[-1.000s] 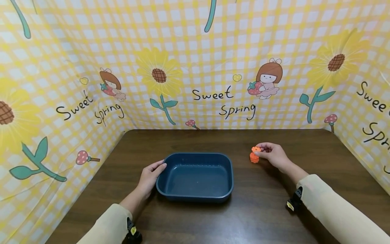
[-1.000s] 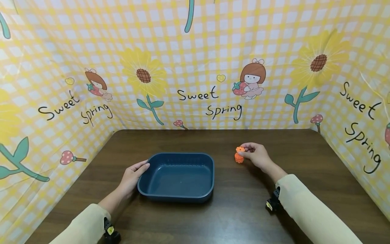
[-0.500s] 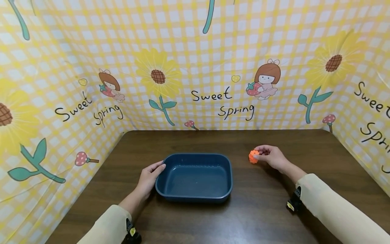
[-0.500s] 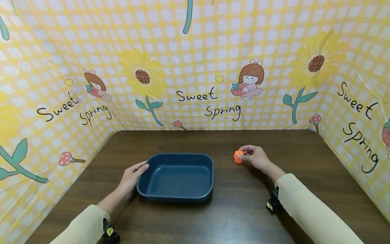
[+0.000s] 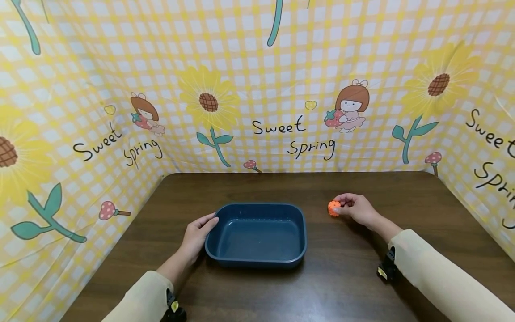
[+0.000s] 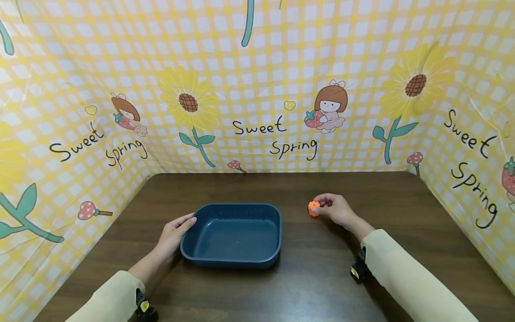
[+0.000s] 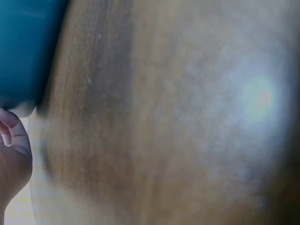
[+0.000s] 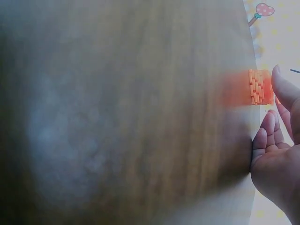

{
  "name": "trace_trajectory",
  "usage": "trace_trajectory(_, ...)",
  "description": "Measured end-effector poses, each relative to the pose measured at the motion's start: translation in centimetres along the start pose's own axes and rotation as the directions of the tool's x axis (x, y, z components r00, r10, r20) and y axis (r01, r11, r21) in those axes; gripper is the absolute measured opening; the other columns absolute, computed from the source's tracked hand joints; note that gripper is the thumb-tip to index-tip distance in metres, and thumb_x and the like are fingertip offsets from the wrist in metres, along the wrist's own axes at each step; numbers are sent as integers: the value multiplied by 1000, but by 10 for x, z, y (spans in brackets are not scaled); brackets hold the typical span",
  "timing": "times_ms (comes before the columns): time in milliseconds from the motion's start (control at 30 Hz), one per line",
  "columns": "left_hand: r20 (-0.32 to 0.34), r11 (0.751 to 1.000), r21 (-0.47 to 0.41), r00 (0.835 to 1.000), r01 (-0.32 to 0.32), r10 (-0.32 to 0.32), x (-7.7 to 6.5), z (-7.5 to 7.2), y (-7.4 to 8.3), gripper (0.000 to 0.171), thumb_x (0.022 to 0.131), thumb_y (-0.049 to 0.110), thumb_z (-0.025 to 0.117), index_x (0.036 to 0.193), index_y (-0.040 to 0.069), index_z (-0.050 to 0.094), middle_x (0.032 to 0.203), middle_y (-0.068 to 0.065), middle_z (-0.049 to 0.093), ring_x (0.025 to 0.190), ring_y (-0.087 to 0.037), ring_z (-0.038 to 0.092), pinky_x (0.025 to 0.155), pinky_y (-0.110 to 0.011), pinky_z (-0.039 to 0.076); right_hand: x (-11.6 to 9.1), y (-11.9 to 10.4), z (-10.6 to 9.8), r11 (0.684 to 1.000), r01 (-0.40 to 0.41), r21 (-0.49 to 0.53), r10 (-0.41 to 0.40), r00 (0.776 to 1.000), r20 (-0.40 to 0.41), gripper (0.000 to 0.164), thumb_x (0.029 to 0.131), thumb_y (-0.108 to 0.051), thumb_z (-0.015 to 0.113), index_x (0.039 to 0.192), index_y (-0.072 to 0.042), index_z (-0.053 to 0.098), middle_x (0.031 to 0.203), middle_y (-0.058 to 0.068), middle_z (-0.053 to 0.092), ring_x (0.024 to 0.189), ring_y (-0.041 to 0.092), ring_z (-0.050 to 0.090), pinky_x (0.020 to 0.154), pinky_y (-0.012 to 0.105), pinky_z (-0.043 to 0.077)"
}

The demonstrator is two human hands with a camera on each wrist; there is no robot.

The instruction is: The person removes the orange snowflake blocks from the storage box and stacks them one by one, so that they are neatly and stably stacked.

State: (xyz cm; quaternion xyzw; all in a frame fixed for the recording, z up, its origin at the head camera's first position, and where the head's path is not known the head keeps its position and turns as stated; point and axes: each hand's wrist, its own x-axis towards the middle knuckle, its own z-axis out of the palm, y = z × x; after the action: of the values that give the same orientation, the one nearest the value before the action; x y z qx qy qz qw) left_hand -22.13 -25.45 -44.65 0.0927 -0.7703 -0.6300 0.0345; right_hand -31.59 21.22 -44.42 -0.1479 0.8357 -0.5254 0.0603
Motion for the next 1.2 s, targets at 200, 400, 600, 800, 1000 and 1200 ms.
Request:
trace_trajectory(200,-1,1000,6,1000,1,-1,0,0,0,50,94,34,66,133,4,59,135,-14,56,121,-24,52,86,-23,49,1,-2,1,1000,-1,-23,1,1000,4,32,90,-4,69,116,11,59,98,19,57,79,26,47,61,29,43)
trace_trajectory(400,-3,1000,3,1000,-4,4,-1,0,0,49,94,33,66,133,4,59,135,-14,56,119,-23,53,85,-23,50,3,4,1,999,0,-47,0,1000,-3,33,89,-11,72,115,5,62,98,14,57,80,23,48,64,29,45)
trace_trajectory(600,0,1000,-1,1000,-8,8,0,0,-1,49,94,32,66,133,3,59,134,-15,56,118,-23,54,85,-23,50,5,7,2,999,-7,-44,7,1000,-10,31,88,-10,73,114,3,63,98,13,57,82,24,49,66,30,46)
trace_trajectory(800,-6,1000,-2,1000,-13,13,0,-1,-1,49,94,33,65,133,2,59,134,-15,57,117,-22,54,84,-22,50,4,5,3,999,-19,-40,18,1000,-13,33,87,-11,74,115,4,62,99,13,56,81,23,48,65,30,45)
trace_trajectory(1000,-18,1000,-4,1000,-14,14,0,0,-2,50,94,34,66,132,2,60,133,-15,57,115,-21,55,83,-20,49,3,3,1,999,-24,-42,23,999,-26,37,87,-12,74,117,4,62,101,14,56,83,24,48,65,29,45)
trace_trajectory(1200,-13,1000,-11,1000,-1,1,0,0,0,50,94,33,66,133,3,59,134,-14,56,119,-22,53,83,-20,49,4,2,0,999,-29,-13,29,999,-27,41,87,-15,75,120,5,60,105,16,55,87,25,49,66,29,46)
